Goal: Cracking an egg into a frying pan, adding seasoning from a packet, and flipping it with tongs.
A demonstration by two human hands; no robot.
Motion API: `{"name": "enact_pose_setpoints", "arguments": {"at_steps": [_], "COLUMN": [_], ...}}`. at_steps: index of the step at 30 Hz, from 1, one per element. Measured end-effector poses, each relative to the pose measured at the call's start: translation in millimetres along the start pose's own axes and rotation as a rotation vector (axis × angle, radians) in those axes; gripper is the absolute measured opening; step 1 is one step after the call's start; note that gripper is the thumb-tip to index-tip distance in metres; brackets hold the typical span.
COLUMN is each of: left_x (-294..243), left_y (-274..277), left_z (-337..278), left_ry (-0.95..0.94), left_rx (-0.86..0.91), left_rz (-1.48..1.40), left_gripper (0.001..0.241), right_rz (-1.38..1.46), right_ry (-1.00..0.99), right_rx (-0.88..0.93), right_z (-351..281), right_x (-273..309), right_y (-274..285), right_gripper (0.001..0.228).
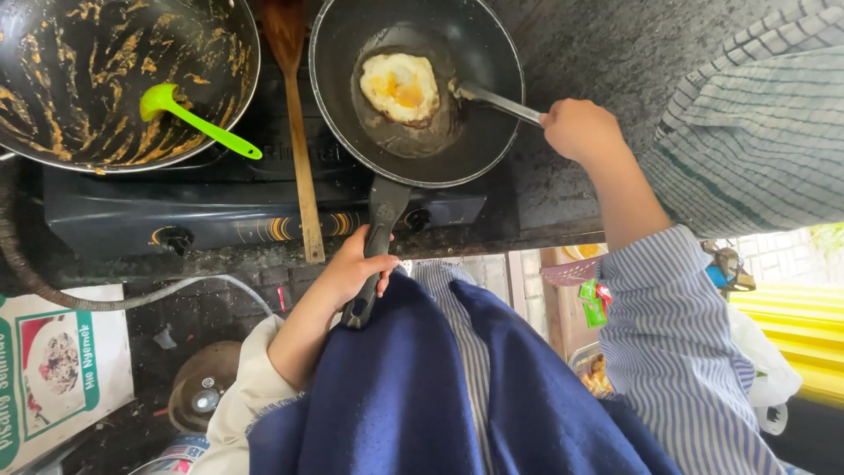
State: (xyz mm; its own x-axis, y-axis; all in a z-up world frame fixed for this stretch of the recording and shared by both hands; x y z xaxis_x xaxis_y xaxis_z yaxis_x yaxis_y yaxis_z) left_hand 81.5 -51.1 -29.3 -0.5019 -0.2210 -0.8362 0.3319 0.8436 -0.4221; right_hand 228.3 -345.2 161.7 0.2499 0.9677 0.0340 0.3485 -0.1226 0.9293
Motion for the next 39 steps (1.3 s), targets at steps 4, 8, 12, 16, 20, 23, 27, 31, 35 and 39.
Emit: {"name": "enact_pose_setpoints", "arguments": {"at_steps": [4,8,12,16,20,23,27,31,35,39], "left_x": [1,0,-3,0,0,-4,0,-3,3,1], "left_y": [0,-3,-6,-2,1,0,-6,-11,-7,-1], "left_z": [3,3,3,5,6,5,5,4,9,10], "left_ry": [-0.019,-0.022,-0.049,-0.045,-0.042,-0.049,-0.052,-0.069,-0.053,-0.041], "left_rx": [0.001,0.005,0.010,0.008,-0.006,-0.012,0.005,0.005,0.000,-0.004], "left_rz": [0.008,0.010,-0.004,-0.023,-0.037,-0.033,-0.027,-0.034,-0.042,-0.056], "left_gripper": [0.042,0.042,0.040,0.040,0.041,0.040,0.040,0.038,0.040,0.043], "right_rz": [0.059,0.149,0.106,0.022,0.034,0.072,0.146,0.131,0.080,0.033], "right_ry": [-0.021,0.023,0.039,0.013,0.005,0.038,0.089,0.108,0.042,0.058], "right_rx": [0.109,0.103,0.038,0.071,0.148,0.156,0.051,0.033,0.083,0.159], "right_z": [-30,-4,2,-21,-48,-38,-7,0,-38,-29], "right_x": [16,18,24,15,30,37,51,48,47,44], "right_y": [1,-31,-26,-5,-9,-32,-58,-54,-23,-34], "right_gripper": [0.045,0.046,0.046,0.047,0.048,0.047,0.046,0.048,0.048,0.051]}}
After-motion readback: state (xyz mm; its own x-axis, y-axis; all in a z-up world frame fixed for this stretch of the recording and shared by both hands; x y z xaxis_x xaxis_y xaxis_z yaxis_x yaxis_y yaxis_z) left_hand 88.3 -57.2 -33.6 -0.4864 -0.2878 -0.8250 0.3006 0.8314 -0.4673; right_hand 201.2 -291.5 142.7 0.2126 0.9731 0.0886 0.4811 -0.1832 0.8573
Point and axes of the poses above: each hand's wrist, its own z-axis towards the middle knuckle, its own y-axis out of the back of the hand, x = y × z, the point moved 10 cm from there along z, towards the middle knuckle, and after that the axes turned 8 degrees about z, right-handed, at the moved point
